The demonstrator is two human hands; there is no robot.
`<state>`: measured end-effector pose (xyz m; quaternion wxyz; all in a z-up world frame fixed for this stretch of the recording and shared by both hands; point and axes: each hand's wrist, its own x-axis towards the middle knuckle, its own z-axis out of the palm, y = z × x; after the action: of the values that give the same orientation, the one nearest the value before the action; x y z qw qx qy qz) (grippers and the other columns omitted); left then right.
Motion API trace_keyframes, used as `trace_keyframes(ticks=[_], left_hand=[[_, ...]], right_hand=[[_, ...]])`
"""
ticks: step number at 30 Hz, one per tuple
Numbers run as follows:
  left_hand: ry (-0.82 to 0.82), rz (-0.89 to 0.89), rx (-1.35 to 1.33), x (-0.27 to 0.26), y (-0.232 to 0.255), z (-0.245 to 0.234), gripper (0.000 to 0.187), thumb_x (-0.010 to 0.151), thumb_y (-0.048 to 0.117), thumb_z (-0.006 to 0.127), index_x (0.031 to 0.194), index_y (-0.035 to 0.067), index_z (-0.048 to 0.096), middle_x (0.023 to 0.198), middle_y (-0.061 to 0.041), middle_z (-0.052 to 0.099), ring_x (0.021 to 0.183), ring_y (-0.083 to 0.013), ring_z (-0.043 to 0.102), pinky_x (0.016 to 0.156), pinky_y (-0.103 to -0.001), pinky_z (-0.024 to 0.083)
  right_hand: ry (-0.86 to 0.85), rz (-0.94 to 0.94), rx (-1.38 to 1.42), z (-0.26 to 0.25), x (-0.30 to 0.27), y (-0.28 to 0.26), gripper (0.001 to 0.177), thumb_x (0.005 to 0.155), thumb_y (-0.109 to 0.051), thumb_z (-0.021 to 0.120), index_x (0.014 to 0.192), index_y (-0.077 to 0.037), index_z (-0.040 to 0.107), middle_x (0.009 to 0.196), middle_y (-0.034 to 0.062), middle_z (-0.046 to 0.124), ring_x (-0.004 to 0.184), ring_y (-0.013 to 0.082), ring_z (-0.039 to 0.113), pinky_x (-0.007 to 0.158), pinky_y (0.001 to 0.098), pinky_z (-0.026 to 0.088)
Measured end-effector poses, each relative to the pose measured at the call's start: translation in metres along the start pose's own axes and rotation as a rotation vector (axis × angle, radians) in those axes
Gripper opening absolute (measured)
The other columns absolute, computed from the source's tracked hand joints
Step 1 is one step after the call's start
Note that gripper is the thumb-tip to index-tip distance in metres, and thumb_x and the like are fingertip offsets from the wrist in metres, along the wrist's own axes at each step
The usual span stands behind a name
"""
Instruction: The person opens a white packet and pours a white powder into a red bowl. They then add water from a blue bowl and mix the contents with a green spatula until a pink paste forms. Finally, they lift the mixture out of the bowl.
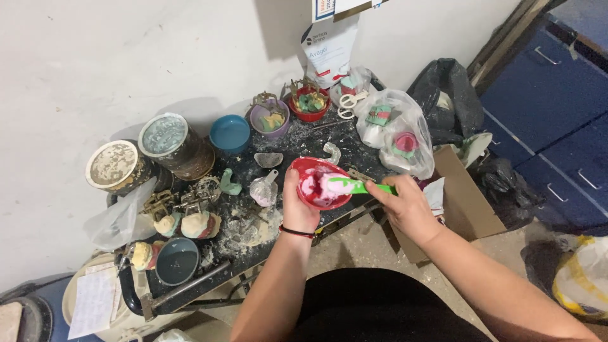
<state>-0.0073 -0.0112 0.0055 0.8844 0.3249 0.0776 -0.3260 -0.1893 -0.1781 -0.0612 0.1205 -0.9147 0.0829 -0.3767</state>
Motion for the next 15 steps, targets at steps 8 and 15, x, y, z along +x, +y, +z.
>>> trace_keyframes(ticks=[8, 15], left_hand=[[-0.129, -0.028, -0.103, 0.026, 0.006, -0.006, 0.035, 0.09, 0.045, 0.075, 0.116, 0.022, 0.07, 0.112, -0.01, 0.077, 0.105, -0.0283, 0.074, 0.093, -0.047, 0.062], [-0.211, -0.054, 0.069, -0.004, -0.009, 0.02, 0.034, 0.093, 0.043, 0.072, 0.118, 0.023, 0.06, 0.113, -0.009, 0.074, 0.108, -0.0274, 0.07, 0.097, -0.047, 0.059]], right_hand=[[-0.183, 0.349, 0.303, -0.049, 0.002, 0.005, 0.039, 0.09, -0.006, 0.07, 0.127, -0.019, 0.077, 0.109, 0.0124, 0.076, 0.103, 0.0351, 0.072, 0.091, 0.0465, 0.053], [-0.341, 0.803, 0.916, -0.016, 0.04, -0.021, 0.033, 0.103, -0.022, 0.064, 0.076, -0.007, 0.078, 0.045, 0.001, 0.053, 0.044, 0.0103, 0.041, 0.049, 0.0248, 0.034]])
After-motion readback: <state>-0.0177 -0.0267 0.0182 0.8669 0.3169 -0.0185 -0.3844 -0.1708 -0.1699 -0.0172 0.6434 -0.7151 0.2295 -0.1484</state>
